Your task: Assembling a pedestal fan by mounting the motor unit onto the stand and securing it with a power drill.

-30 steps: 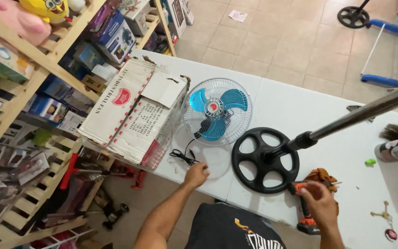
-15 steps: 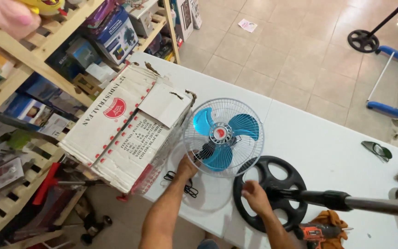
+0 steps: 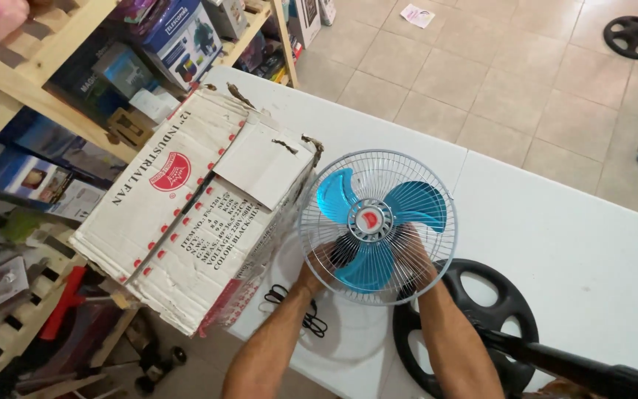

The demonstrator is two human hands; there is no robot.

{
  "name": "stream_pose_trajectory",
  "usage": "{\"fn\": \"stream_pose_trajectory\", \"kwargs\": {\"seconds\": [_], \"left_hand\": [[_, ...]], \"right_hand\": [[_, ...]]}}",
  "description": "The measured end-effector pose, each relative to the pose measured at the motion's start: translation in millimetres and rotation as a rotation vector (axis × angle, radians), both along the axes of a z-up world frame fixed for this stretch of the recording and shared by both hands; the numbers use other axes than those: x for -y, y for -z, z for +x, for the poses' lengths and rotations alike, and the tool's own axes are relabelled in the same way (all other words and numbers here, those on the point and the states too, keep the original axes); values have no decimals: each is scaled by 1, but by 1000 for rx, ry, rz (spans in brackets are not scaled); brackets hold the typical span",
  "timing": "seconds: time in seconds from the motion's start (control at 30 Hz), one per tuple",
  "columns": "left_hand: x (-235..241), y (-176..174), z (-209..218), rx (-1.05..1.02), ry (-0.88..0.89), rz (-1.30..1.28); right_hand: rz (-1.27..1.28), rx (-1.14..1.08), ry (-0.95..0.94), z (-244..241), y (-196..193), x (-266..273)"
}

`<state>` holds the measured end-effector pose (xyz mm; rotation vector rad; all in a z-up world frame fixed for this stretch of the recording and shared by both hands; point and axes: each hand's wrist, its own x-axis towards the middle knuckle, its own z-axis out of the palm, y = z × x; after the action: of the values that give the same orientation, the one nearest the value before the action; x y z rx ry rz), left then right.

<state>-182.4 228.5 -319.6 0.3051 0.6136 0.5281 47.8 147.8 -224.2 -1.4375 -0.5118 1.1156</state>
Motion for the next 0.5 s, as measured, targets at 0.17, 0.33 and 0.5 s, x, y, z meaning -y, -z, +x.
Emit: {"fn": "stream_pose_trajectory", "kwargs": {"seconds": [0.17, 0.33, 0.5], "left_hand": [[-7, -25, 4, -247, 347, 880], [-4, -75, 6, 94, 174, 103], [19, -231, 4, -2, 217, 274]], "right_hand": [[36, -69, -62, 10, -17, 0], [68, -295, 122, 32, 31, 26], [112, -60, 153, 15, -94, 53]]}}
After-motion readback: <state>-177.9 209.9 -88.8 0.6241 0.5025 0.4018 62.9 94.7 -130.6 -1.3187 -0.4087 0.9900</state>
